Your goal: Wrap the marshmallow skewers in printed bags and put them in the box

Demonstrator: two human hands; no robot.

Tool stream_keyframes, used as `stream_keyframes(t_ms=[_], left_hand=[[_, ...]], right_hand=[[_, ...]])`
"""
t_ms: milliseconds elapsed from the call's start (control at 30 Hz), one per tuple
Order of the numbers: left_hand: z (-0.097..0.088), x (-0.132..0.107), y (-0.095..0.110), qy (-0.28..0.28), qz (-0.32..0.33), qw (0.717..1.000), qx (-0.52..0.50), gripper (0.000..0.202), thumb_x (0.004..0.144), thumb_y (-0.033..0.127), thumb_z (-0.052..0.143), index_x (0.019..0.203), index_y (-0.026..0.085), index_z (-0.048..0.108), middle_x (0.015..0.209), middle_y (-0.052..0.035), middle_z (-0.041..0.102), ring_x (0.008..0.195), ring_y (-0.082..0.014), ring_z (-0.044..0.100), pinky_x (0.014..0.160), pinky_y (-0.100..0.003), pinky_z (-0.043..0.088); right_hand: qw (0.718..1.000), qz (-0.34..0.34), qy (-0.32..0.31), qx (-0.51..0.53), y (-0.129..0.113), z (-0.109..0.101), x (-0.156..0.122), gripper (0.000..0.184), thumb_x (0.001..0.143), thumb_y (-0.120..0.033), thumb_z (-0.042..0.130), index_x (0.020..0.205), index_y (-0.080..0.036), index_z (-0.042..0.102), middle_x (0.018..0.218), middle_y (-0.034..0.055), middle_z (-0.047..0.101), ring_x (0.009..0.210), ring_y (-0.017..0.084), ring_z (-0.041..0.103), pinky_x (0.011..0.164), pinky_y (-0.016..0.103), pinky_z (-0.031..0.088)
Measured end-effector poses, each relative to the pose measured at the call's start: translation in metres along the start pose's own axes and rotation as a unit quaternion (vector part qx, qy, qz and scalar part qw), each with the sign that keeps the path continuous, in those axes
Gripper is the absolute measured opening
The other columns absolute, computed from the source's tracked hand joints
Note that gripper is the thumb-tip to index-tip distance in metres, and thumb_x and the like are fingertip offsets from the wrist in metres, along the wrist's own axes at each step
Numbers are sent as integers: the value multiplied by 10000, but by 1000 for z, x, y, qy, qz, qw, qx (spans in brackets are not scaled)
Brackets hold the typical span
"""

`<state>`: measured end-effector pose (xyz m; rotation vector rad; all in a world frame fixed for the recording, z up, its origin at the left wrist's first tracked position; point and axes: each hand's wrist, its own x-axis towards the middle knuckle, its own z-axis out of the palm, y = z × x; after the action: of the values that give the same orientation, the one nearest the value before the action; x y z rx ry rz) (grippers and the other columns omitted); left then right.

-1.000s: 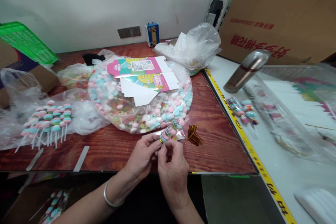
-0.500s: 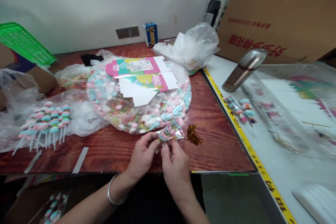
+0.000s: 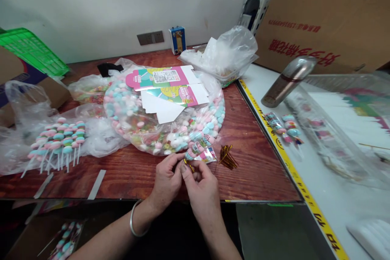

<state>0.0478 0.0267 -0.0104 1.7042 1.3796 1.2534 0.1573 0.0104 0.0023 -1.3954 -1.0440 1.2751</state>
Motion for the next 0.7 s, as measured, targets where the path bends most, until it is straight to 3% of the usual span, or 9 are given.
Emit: stream_keyframes(t_ms=[133,267,400,533,600,700], left_hand=[[1,-2,0,-2,59,997,50,272,877,75,483,1070,157,657,928,-80,672,859,-165,613,790,-285,498],[1,-2,6,-15,48,997,57,270,901,99,462,1078,150,660,923,-89,664,865,-168,603,798,-288,492],[1,-1,12,-31,-38,996,-69,218,892,142,510,1034,172,672,939,-62,676,890,-164,616,827,-286,487],[0,2,13,-62,-139,975,-165,212,894,221,533,1045,172,674,789,-22,653,636,-120,581,621,-245,491],[-1,3,14,-44,-115,983,-139,210,885,203,540,1035,178,686,810,-27,656,646,-120,581,631,-249,490],[-3,3,17,-13,-20,997,-67,271,869,106,516,1058,194,689,959,-58,676,880,-159,619,814,-289,494]], right_hand=[[999,3,41,26,4,5,-1,330,770,-487,659,797,-159,637,660,18,636,579,139,552,533,235,452],[998,-21,64,16,10,6,0,292,804,-453,618,729,-171,604,632,2,615,568,135,545,536,234,452],[986,-87,115,-82,11,2,1,229,832,-397,568,750,-185,596,656,16,629,583,153,565,555,254,458],[980,-139,73,-121,4,-5,2,217,854,-379,546,773,-186,603,685,25,637,595,153,573,572,256,455],[989,-121,25,-82,1,-7,2,233,857,-401,553,799,-182,607,699,24,641,609,152,583,578,254,464],[997,-73,1,-31,0,-7,0,273,821,-447,608,826,-174,615,689,18,640,605,155,584,555,252,465]])
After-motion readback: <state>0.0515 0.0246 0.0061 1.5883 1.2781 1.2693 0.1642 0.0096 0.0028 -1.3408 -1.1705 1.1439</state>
